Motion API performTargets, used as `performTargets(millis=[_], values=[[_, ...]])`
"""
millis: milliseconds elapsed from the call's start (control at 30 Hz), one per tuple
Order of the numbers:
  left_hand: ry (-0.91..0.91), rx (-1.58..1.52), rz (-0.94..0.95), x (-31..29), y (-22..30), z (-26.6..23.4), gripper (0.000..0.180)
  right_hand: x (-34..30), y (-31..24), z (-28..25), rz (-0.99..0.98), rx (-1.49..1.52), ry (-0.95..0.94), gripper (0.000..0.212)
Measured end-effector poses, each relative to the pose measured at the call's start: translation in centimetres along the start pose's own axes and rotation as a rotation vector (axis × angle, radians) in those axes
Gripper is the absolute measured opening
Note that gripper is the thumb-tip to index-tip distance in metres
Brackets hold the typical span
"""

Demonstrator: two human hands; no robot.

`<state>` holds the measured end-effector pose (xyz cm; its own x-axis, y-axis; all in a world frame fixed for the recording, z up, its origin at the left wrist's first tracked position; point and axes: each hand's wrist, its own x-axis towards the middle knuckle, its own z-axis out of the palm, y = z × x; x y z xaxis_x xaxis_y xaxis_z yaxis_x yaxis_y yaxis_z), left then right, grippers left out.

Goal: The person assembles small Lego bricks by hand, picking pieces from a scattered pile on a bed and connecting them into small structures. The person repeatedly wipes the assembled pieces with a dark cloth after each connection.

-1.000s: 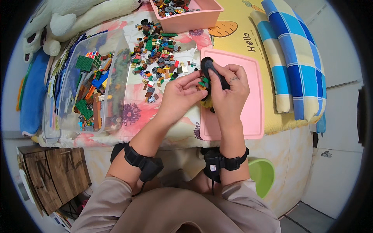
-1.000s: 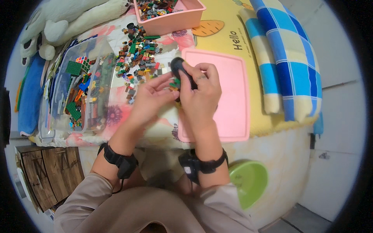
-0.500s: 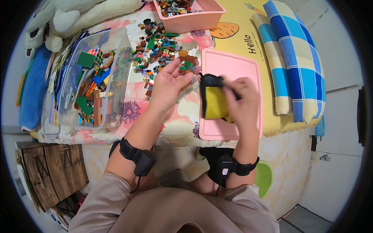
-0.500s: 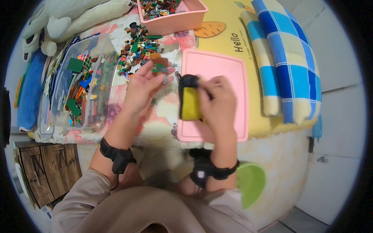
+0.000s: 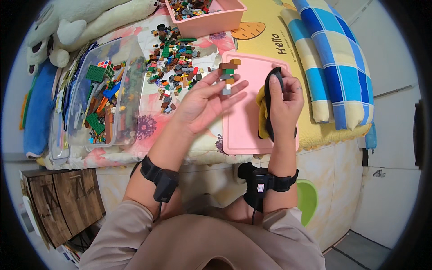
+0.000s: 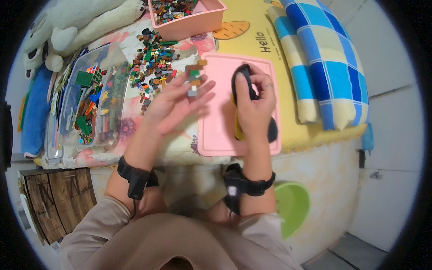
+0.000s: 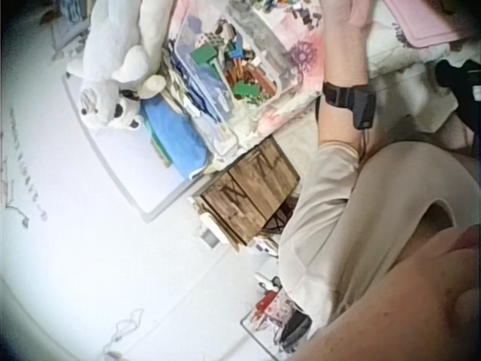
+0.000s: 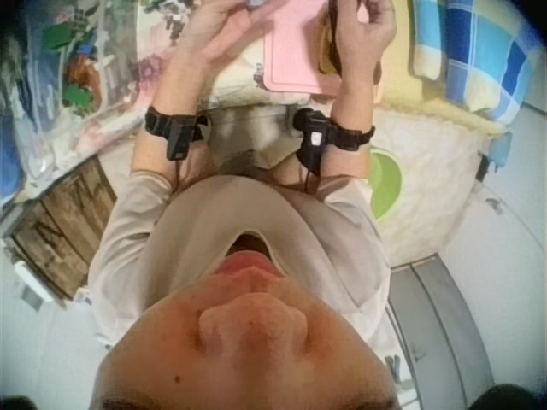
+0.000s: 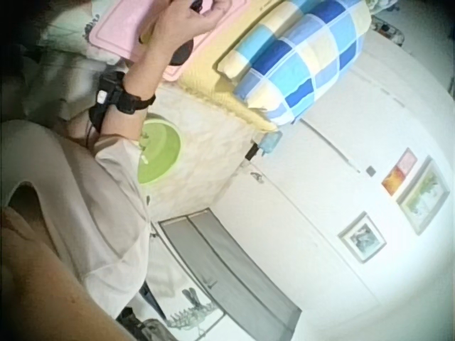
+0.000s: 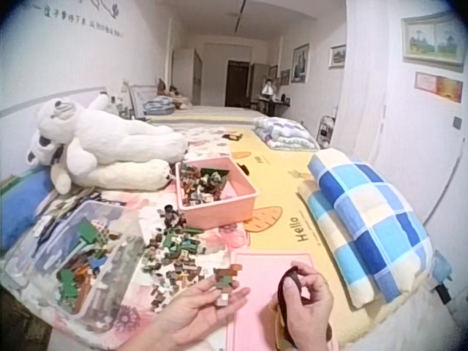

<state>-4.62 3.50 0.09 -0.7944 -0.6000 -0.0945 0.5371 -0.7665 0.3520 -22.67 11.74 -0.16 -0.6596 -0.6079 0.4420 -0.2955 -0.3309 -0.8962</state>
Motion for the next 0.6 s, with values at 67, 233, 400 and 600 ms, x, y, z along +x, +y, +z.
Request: performTargets(millis=[67,233,400,600], values=[[-0.050,-0.029,-0.033,0.4,-1.2,0.8,0.041,-0.6,-0.5,0.4,0.099,0.007,-0.013,0.013],[0.077,0.503,0.126,1.9,-4.3,2.9,0.045,-1.1,-0.9,0.7,-0.292,-0.303,0.002,0.018],[0.181,0.412,0.111,2.9,-4.6,3.1,0.036,-0.9,-0.6,-0.1,-0.404,-0.477,-0.119,0.025],[0.257,0.515,0.244,3.9,-4.3,2.7,0.036,-1.6,-1.0,-1.8,-0.374,-0.498,-0.470,0.024]])
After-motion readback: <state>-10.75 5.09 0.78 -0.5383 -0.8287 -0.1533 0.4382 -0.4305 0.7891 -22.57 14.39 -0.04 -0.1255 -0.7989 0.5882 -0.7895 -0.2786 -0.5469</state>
